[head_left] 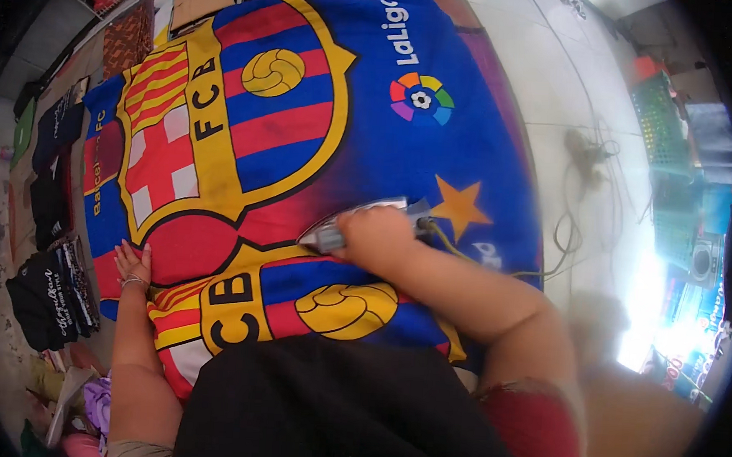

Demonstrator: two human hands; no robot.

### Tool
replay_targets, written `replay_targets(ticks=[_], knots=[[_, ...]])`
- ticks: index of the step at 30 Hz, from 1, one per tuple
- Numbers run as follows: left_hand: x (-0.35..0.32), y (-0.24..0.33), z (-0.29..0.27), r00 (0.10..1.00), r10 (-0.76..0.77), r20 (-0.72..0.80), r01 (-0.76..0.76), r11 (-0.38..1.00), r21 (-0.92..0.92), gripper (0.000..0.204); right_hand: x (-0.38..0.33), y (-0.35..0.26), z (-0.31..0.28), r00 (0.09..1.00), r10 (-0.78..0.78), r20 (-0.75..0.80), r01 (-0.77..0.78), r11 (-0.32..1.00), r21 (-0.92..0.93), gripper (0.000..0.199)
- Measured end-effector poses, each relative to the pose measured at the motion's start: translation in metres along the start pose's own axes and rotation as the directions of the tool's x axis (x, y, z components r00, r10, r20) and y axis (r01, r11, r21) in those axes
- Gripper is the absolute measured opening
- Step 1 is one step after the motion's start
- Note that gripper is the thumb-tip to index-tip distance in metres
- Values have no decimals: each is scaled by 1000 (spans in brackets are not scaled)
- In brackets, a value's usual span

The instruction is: The person irons a blue fabric and then a multi-colored cloth with a crest, smoothing the surface with an iron and folding the items.

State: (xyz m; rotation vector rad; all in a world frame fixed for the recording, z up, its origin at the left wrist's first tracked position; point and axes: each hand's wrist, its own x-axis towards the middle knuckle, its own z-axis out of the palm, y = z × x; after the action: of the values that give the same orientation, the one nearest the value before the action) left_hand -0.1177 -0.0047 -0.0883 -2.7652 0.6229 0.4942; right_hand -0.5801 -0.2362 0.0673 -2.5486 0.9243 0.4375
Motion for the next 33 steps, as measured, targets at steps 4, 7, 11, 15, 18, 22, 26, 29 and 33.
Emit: replay_targets(ticks=[4,7,11,15,18,22,26,29,33], knots=[[-1,-12,10,998,-60,5,60,998,-17,84,-18,53,-21,921,380,-90,-381,924,7,41],[8,-13,20,999,-18,-34,17,999,-37,84,-57,129,-11,656,698,-287,-714,698,65,51],[31,-38,41,997,76,-25,-73,993,98,84,-96,216,-15,386,855,-345,-840,481,251,57],[21,-15,29,999,-6,-38,8,998,60,84,-100,220,-23,347,863,-368,-844,458,278,54],[9,1,15,1000,-8,-15,9,1000,26,84,-97,186,-22,633,746,-207,-723,665,190,58],[21,-47,29,995,2,-98,0,1000,29,85,-54,94,-7,938,260,-231,-288,953,-98,55],[8,-24,10,1000,5,24,-7,998,69,86,-9,124,-25,813,486,-322,-530,846,-61,53],[10,-30,16,999,39,-21,-39,999,3,85,14,214,-53,489,725,-486,-761,627,168,51],[-8,7,-2,1000,-9,22,10,1000,-9,84,5,298,-71,218,877,-427,-867,375,328,64]])
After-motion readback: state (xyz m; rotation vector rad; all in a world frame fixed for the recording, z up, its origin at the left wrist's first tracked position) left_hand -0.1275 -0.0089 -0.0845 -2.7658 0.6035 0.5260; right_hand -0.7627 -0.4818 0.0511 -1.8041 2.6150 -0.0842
